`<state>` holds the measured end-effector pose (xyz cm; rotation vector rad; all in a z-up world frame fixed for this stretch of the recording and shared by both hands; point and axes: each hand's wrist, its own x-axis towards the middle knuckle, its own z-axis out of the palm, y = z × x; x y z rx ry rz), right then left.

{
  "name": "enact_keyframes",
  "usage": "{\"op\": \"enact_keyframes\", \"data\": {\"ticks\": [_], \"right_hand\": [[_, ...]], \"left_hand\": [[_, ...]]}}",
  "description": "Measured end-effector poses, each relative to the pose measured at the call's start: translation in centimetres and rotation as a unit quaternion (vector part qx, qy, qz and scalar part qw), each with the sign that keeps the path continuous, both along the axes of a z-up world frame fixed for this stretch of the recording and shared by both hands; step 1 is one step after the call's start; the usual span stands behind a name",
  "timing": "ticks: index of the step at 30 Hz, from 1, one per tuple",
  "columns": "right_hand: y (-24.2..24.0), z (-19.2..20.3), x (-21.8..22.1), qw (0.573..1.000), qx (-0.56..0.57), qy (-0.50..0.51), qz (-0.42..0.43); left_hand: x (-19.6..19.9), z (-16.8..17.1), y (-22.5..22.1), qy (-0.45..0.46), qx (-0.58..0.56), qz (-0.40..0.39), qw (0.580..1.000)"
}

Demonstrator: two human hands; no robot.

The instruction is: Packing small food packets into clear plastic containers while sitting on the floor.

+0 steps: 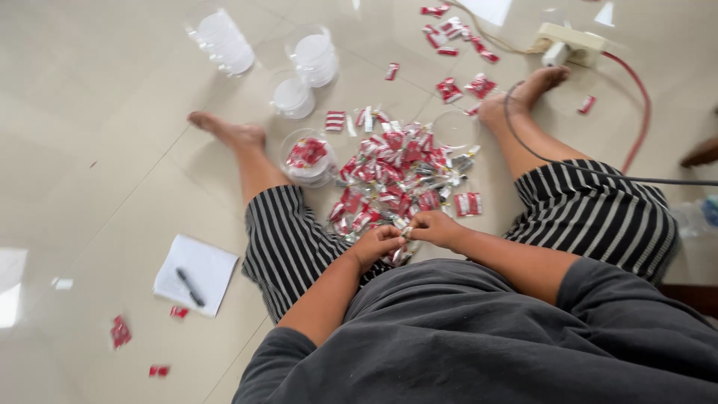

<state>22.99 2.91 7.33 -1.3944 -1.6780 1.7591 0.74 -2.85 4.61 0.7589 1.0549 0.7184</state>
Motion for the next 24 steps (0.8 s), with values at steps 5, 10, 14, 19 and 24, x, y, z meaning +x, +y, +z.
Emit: {"op": "enact_keyframes", "data": {"ticks": [5, 10, 14, 19, 24], "right_hand": [[-0.1, 1.2, -0.3, 0.992, -0.112, 0.038, -0.037], [-0.2, 1.8, -0.1, 0.989, -0.14, 0.042, -0.017], [0.3, 1.8, 0.0, 0.991, -0.124, 0.041, 0.011], [0.1, 1.5, 0.1, 0.991, -0.131, 0.037, 0.014], [0.1, 2.4, 0.0, 0.99, -0.14, 0.019, 0.021]], "left_hand": [[-0.4, -1.4, 0.2, 0.02, 0.003, 0.014, 1.0], [-0.1, -0.9, 0.0, 0.004, -0.023, 0.017, 1.0], [0.0, 0.1, 0.2, -0.011, -0.019, 0.024, 0.999], [0.0, 0.9, -0.2, -0.007, -0.022, 0.023, 0.999], [-0.1, 2.1, -0.5, -0.025, -0.001, 0.039, 0.999]]}}
